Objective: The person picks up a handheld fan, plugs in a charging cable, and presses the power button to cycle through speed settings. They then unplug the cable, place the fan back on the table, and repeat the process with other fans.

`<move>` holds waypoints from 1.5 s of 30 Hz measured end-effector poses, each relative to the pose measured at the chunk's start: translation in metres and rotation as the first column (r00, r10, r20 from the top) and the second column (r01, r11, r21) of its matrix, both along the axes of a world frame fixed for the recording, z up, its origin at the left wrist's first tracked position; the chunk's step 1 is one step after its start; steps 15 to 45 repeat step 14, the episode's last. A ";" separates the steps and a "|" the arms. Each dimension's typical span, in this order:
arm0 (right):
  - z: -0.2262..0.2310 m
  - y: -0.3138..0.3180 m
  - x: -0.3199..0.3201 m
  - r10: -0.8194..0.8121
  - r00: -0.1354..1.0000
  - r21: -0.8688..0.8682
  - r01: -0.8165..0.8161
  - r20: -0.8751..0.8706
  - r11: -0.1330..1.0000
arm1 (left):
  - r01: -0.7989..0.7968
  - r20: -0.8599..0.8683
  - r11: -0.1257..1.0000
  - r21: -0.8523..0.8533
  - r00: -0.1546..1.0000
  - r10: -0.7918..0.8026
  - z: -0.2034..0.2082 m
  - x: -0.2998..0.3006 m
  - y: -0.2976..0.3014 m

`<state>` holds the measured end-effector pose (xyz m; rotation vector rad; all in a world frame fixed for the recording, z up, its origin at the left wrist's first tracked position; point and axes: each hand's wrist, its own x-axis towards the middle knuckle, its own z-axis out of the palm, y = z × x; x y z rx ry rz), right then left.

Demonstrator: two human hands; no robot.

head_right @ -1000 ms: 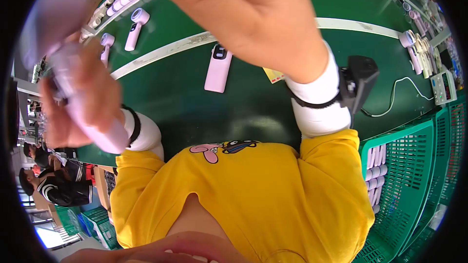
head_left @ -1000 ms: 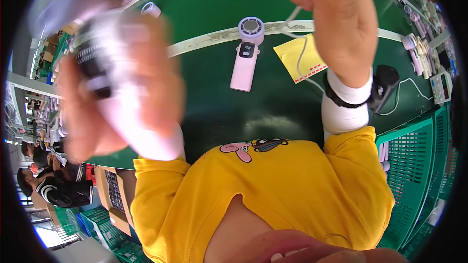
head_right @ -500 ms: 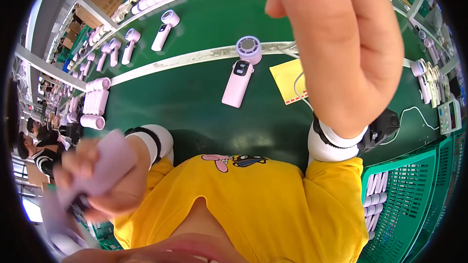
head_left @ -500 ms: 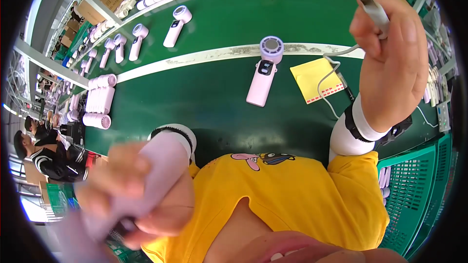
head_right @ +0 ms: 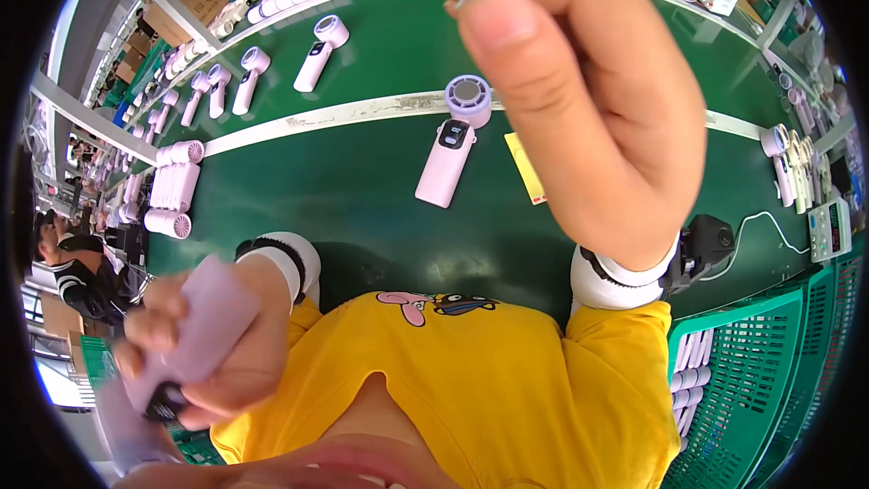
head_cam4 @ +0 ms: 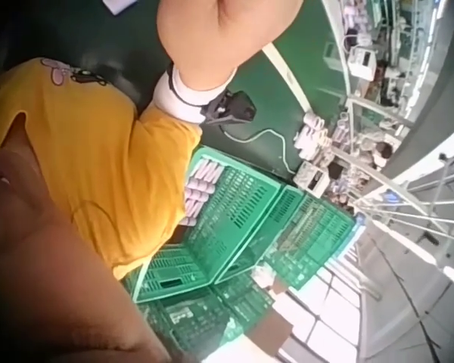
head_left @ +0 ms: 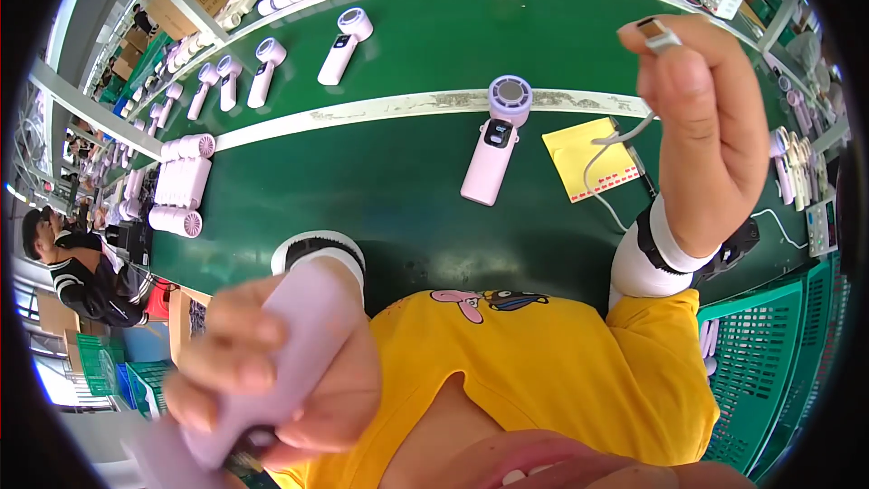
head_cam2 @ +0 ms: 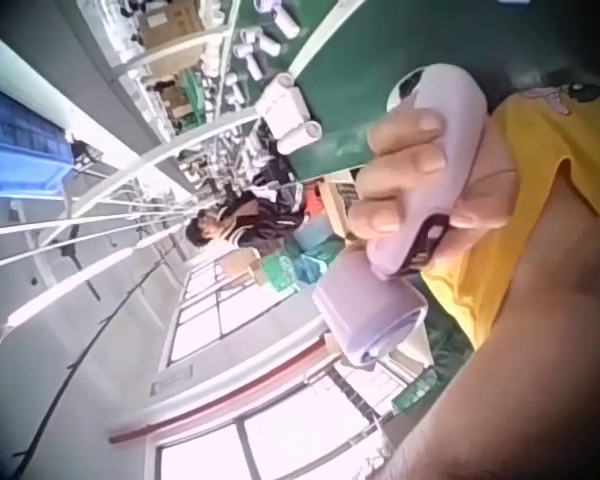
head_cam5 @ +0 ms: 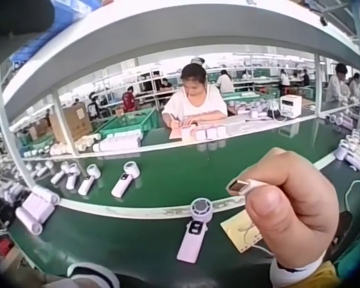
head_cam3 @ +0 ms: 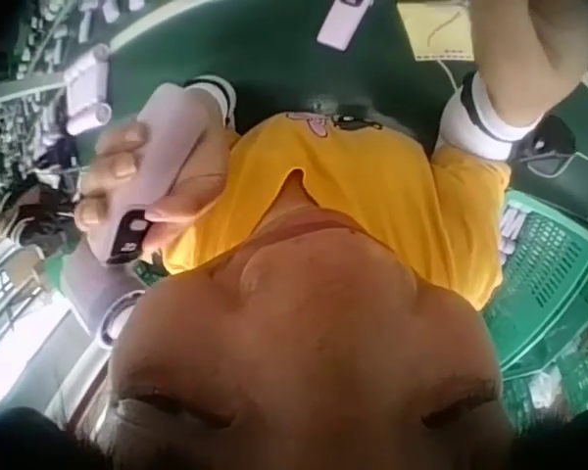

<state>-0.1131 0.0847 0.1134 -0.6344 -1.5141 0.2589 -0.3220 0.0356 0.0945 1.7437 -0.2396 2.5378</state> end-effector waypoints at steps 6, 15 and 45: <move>0.000 -0.008 -0.009 0.180 0.955 -0.059 -0.171 0.234 0.983 | 0.354 0.098 0.229 -0.907 0.705 -0.702 0.034 -0.019 0.040; -0.007 -0.004 -0.015 0.412 0.877 -0.328 -0.324 0.248 0.887 | 0.434 0.401 -0.243 -0.868 0.323 -0.857 0.008 0.004 0.050; -0.007 -0.004 -0.015 0.412 0.877 -0.328 -0.324 0.248 0.887 | 0.434 0.401 -0.243 -0.868 0.323 -0.857 0.008 0.004 0.050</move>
